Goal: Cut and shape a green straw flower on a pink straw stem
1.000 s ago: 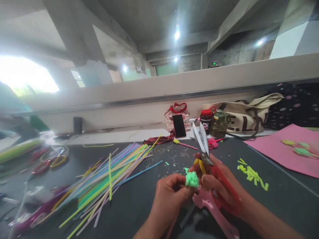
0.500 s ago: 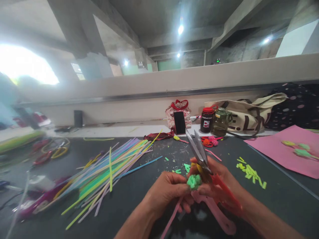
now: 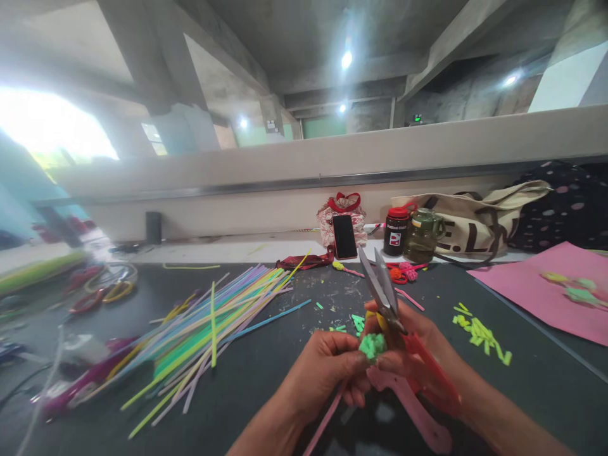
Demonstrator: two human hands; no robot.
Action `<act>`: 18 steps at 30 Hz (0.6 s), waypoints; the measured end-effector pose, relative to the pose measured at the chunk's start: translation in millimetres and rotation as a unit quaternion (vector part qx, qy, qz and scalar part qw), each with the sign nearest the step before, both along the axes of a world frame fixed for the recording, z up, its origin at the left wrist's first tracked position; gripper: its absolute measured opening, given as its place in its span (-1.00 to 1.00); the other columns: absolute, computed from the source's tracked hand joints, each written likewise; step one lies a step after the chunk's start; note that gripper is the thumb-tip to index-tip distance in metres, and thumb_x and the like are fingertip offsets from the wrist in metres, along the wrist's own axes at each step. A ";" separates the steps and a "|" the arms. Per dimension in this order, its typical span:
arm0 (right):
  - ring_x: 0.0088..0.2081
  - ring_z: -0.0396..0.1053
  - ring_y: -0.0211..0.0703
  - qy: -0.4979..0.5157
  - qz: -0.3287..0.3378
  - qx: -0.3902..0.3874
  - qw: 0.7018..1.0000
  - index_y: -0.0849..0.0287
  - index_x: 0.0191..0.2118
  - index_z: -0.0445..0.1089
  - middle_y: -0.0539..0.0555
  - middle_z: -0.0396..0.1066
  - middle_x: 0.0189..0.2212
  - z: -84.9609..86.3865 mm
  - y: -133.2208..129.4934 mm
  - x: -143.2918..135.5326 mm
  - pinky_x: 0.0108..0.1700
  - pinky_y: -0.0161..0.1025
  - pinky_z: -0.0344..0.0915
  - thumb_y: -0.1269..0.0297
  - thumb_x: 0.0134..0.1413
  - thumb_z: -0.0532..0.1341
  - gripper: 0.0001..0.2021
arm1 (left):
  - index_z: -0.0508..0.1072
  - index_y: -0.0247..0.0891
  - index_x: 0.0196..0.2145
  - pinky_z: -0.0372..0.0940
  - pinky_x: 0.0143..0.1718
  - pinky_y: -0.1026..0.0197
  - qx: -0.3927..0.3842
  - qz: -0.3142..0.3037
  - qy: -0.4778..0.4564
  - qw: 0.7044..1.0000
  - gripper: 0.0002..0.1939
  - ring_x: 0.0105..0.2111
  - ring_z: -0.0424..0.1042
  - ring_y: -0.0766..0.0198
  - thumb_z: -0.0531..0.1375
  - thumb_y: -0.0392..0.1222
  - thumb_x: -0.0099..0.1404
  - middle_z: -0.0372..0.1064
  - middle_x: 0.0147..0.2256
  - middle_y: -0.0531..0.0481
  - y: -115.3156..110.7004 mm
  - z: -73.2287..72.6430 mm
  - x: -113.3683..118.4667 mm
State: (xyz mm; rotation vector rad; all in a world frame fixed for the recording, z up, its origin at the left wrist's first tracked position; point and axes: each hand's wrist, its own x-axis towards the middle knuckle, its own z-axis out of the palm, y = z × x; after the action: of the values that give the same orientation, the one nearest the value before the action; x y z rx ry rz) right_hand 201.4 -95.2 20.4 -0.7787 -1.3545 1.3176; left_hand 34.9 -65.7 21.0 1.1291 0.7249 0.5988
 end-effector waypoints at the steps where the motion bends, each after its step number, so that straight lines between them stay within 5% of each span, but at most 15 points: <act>1: -0.40 0.29 -0.31 -0.001 -0.004 0.002 1.000 -0.05 -0.05 0.25 -0.05 0.27 -0.33 -0.2 0.2 -0.2 -0.41 -0.36 0.26 0.31 -0.13 0.34 -0.54 | 0.41 -0.42 -0.53 0.13 -0.75 0.49 -0.001 0.002 -0.004 1.000 -0.78 -0.76 0.27 0.47 0.24 -0.15 0.02 0.31 -0.70 0.03 -0.3 -0.3 0.7; 9: -0.34 0.31 -0.24 0.014 -0.006 -0.009 1.000 -0.04 -0.04 0.25 -0.04 0.29 -0.33 2.3 0.0 -0.6 -0.33 -0.32 0.27 0.31 -0.14 0.33 -0.53 | 0.37 -0.40 -0.55 0.11 -0.76 0.48 -0.022 0.005 -0.039 0.999 -0.74 -0.76 0.28 0.45 0.26 -0.11 0.00 0.33 -0.70 0.02 -0.5 -2.3 3.1; 15: -0.38 0.30 -0.28 0.057 -0.084 -0.027 0.994 -0.03 -0.05 0.24 -0.02 0.32 -0.31 9.3 -2.0 -2.5 -0.39 -0.37 0.24 0.29 -0.10 0.31 -0.56 | 0.30 -0.37 -0.61 0.07 -0.79 0.47 -0.061 0.064 -0.137 0.987 -0.67 -0.80 0.24 0.47 0.29 -0.04 -0.04 0.30 -0.72 0.06 6.3 -1.8 -2.6; 18: -0.35 0.33 -0.22 0.063 -0.059 -0.040 0.995 -0.07 -0.06 0.21 -0.03 0.32 -0.30 4.4 -0.8 -6.4 -0.38 -0.31 0.29 0.33 -0.17 0.35 -0.51 | 0.31 -0.38 -0.59 0.06 -0.80 0.48 -0.087 0.064 -0.148 0.983 -0.68 -0.79 0.24 0.47 0.28 -0.05 -0.01 0.29 -0.72 0.06 6.3 -3.0 -2.3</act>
State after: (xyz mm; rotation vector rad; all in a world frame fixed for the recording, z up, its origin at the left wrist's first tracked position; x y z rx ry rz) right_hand 195.0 -96.0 24.8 -0.8038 -1.1457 1.3110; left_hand 32.5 -59.4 18.1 0.8136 0.5814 0.7773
